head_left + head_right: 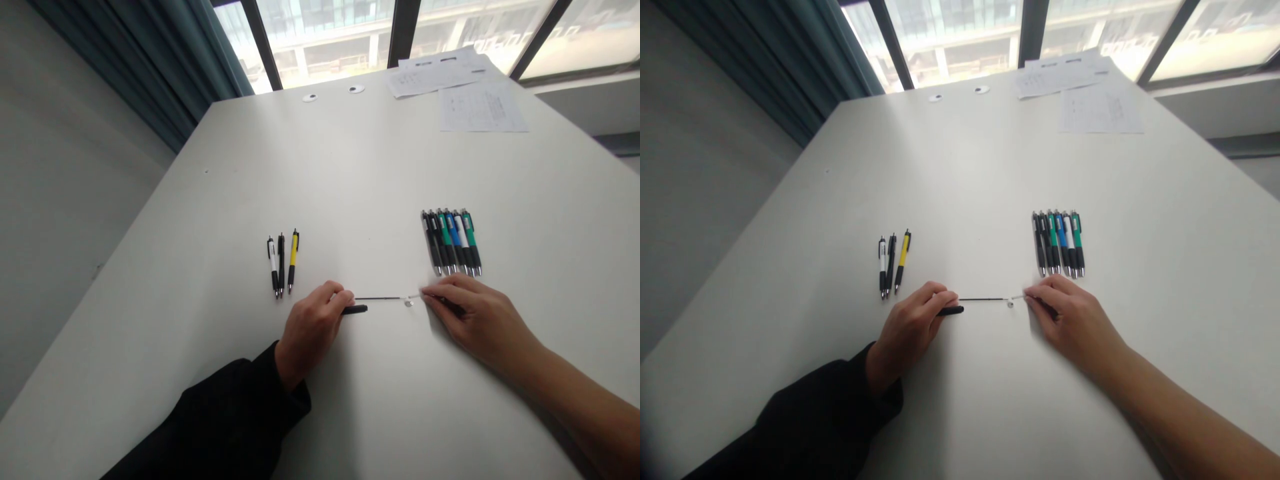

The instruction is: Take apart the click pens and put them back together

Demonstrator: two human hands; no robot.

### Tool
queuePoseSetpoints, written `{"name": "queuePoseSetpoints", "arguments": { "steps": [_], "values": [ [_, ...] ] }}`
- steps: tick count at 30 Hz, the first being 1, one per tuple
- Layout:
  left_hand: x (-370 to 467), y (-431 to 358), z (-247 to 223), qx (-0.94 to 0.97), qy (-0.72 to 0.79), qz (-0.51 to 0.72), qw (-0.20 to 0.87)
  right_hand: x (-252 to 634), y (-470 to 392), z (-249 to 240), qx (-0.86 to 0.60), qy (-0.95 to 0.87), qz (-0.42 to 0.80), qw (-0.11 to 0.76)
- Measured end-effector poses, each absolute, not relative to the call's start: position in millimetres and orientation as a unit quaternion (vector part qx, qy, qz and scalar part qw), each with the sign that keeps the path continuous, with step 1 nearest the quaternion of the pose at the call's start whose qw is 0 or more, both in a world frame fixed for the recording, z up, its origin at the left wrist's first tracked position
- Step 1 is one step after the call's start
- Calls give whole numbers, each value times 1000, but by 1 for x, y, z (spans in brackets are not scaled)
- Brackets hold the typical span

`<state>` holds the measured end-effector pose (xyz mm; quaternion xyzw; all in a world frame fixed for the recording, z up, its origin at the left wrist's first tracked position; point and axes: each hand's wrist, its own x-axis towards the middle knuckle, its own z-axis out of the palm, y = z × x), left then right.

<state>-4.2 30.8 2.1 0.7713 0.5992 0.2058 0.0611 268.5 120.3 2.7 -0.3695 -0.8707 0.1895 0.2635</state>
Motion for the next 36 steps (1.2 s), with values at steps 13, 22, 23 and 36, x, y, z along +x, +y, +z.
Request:
{"name": "queuePoseSetpoints", "arguments": {
  "steps": [13, 22, 23, 36],
  "values": [
    [-3, 31, 6, 790, 565, 237, 23, 271, 122, 6, -359, -868, 234, 252],
    [0, 33, 7, 849, 486, 207, 23, 270, 124, 6, -348, -870, 239, 256],
    [0, 33, 7, 854, 477, 203, 23, 270, 124, 6, -350, -869, 240, 256],
    [-3, 32, 5, 849, 469, 242, 40, 271, 124, 4, -344, -868, 249, 257]
  ]
}}
